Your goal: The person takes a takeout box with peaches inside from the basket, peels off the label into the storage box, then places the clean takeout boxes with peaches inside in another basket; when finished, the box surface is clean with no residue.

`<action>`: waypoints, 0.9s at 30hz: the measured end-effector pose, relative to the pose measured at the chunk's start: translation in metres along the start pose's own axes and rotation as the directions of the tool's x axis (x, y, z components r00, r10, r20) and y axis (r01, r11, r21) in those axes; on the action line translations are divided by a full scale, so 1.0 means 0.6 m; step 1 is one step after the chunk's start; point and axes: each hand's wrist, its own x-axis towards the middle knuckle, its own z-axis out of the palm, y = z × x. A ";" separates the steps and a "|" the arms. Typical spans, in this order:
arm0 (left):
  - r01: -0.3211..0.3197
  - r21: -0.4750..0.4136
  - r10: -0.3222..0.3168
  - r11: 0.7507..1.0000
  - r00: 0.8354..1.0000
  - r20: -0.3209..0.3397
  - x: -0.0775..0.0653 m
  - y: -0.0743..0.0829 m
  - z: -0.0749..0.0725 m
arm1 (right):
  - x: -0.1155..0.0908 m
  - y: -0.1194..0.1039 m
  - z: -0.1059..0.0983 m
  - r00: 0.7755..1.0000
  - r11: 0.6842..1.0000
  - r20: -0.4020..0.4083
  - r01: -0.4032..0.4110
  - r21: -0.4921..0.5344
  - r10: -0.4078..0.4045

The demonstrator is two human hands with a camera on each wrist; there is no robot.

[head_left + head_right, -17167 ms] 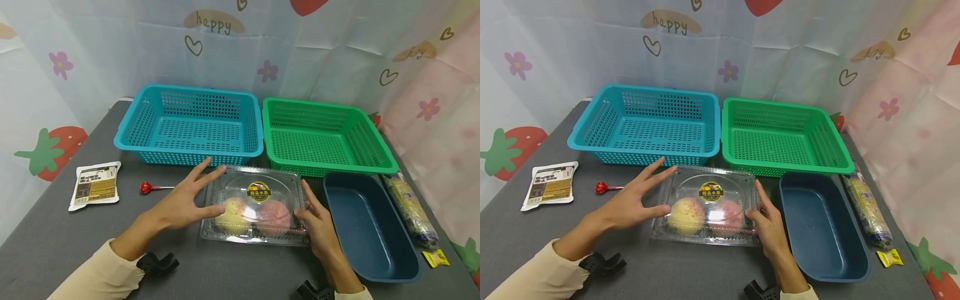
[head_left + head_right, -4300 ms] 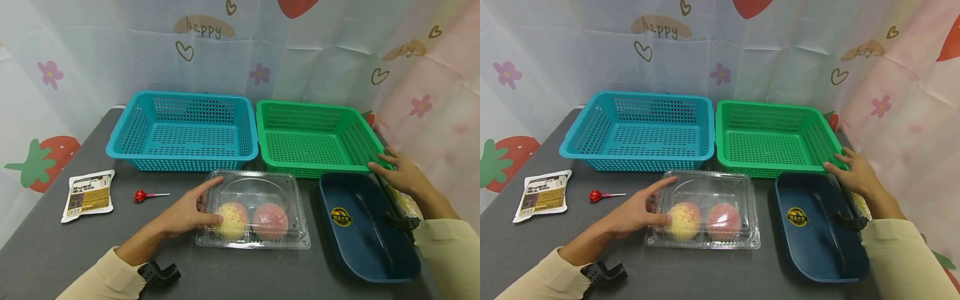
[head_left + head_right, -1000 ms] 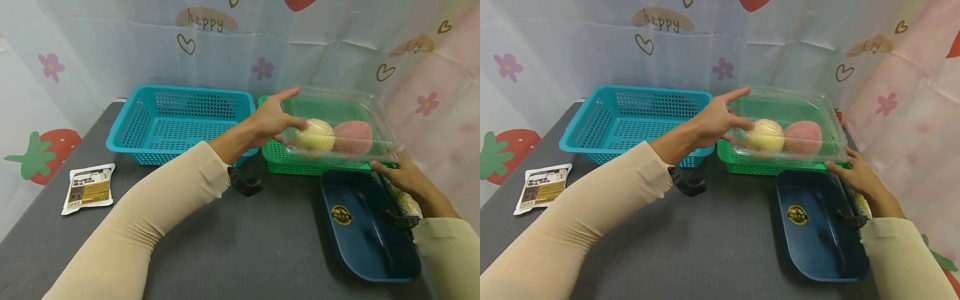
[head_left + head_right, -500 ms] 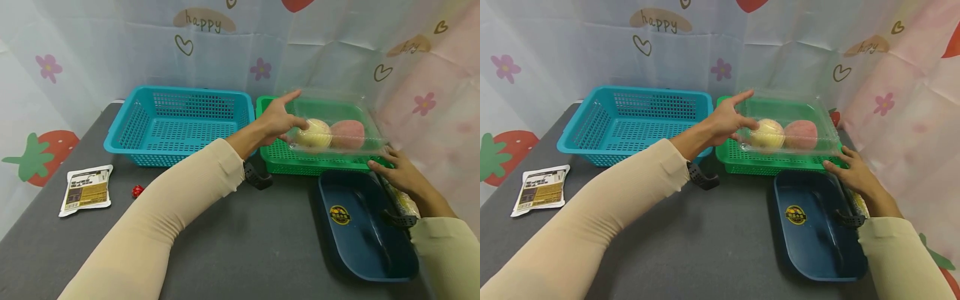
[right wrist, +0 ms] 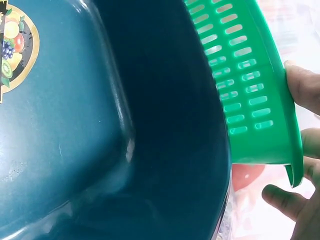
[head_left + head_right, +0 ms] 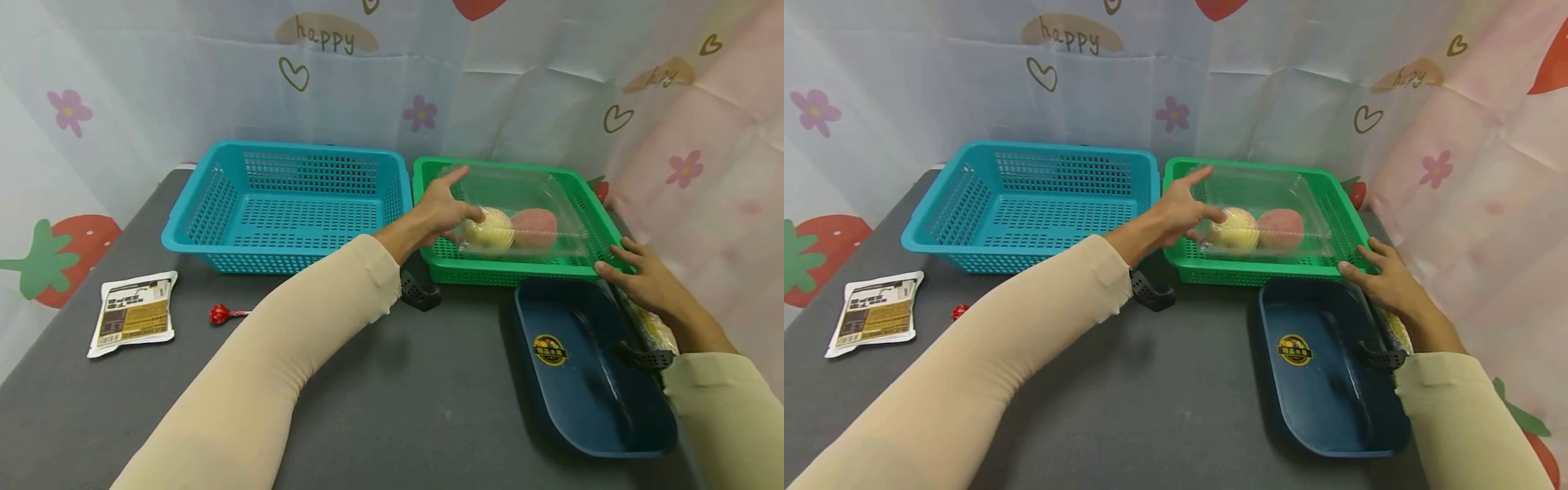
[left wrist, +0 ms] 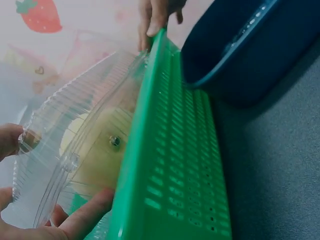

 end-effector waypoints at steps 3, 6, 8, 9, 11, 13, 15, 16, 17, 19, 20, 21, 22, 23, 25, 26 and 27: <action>0.010 0.017 -0.010 1.000 1.000 -0.006 0.004 -0.006 0.001 | 0.000 -0.001 0.001 1.000 1.000 -0.007 0.013 -0.004 -0.013; 0.025 0.036 -0.025 0.999 1.000 -0.009 0.007 -0.009 0.004 | 0.000 -0.002 0.000 1.000 1.000 -0.006 0.017 -0.012 -0.017; 0.035 0.046 -0.034 0.998 0.999 -0.011 0.009 -0.011 0.006 | 0.000 -0.003 0.000 1.000 1.000 -0.007 0.016 -0.015 -0.016; 0.038 0.048 -0.037 0.998 0.999 -0.011 0.010 -0.011 0.006 | 0.000 -0.003 0.000 1.000 1.000 -0.008 0.017 -0.016 -0.017; 0.039 0.050 -0.039 0.998 0.999 -0.010 0.011 -0.012 0.007 | 0.000 -0.002 0.000 1.000 1.000 -0.008 0.013 -0.017 -0.014; 0.037 0.052 -0.037 0.998 0.999 -0.009 0.013 -0.014 0.007 | 0.000 -0.001 0.000 1.000 1.000 -0.009 0.012 -0.018 -0.012; 0.035 0.056 -0.034 0.998 0.999 -0.008 0.014 -0.017 0.007 | 0.000 -0.001 0.000 1.000 1.000 -0.007 0.011 -0.020 -0.011; 0.036 0.053 -0.036 0.998 0.999 -0.008 0.016 -0.018 0.007 | 0.001 0.000 0.000 1.000 1.000 -0.005 0.009 -0.023 -0.009; 0.038 0.053 -0.037 0.998 0.999 -0.010 0.017 -0.020 0.007 | 0.001 -0.001 0.000 1.000 1.000 -0.004 0.008 -0.024 -0.008; 0.041 0.057 -0.040 0.998 0.999 -0.014 0.019 -0.022 0.008 | 0.001 -0.002 0.000 1.000 1.000 0.000 0.006 -0.028 -0.006; 0.042 0.052 -0.042 0.998 0.999 -0.015 0.020 -0.023 0.008 | 0.001 -0.002 0.000 1.000 1.000 0.002 0.005 -0.031 -0.005; 0.044 0.052 -0.043 0.998 0.999 -0.017 0.021 -0.024 0.008 | 0.002 -0.002 0.000 1.000 0.999 0.003 0.004 -0.035 -0.004; 0.045 0.057 -0.044 0.997 0.999 -0.016 0.022 -0.025 0.009 | 0.002 -0.003 -0.001 1.000 0.999 0.003 0.004 -0.039 -0.004; 0.045 0.063 -0.044 0.997 0.999 -0.014 0.023 -0.026 0.010 | 0.002 -0.003 -0.001 1.000 0.999 0.005 0.003 -0.040 -0.002; 0.049 0.069 -0.049 0.996 0.999 -0.004 0.025 -0.028 0.011 | 0.001 -0.004 -0.001 1.000 0.999 0.004 0.001 -0.041 -0.001; 0.052 0.072 -0.052 0.996 0.999 0.000 0.026 -0.028 0.012 | 0.001 -0.004 -0.002 1.000 0.999 0.003 0.000 -0.042 0.000; 0.056 0.078 -0.057 0.995 0.998 0.006 0.027 -0.028 0.013 | 0.001 -0.004 -0.002 1.000 0.999 0.003 0.000 -0.041 0.000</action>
